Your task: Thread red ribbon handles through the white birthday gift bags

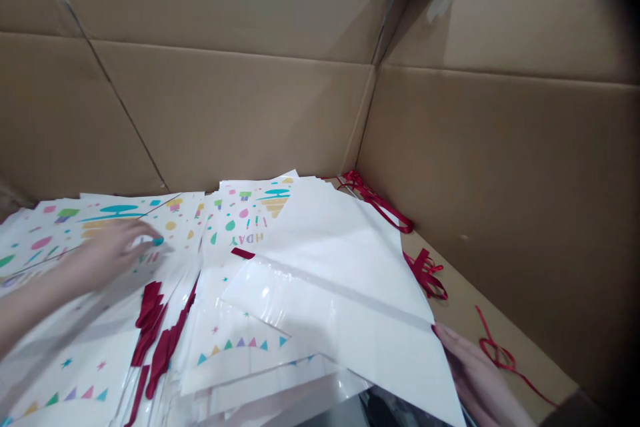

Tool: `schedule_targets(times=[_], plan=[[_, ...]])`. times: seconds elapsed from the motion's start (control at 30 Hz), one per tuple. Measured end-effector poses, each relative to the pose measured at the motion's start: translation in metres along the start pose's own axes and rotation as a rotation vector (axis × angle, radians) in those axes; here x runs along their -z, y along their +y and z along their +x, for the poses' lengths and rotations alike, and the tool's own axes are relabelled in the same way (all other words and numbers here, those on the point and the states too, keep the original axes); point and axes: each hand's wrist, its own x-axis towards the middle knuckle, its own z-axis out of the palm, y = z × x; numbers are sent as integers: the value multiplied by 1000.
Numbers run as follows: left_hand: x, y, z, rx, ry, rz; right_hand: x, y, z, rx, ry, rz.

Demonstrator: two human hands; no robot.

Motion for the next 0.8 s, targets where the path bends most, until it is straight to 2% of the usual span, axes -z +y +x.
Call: schedule_targets(times=[0.1,0.17,0.2,0.3,0.53,0.7,0.8], plan=[[-46,72,31,-219,-212,-36,-1,0,-4,40,4,31],[-71,104,51,-298,-303,-111,-3,0,-7,63,-18,50],[-79,113,59,-318,-335,-151,-4,0,-8,70,-21,54],[-90,117,73,-327,-411,-245,-5,0,-10,75,2,50],[-74,113,69,-114,-590,-439,-1,6,-10,116,35,73],[-76,113,65,54,-596,-577,-4,19,-7,65,65,61],[-79,112,67,113,-579,-614,-14,23,-13,131,71,11]])
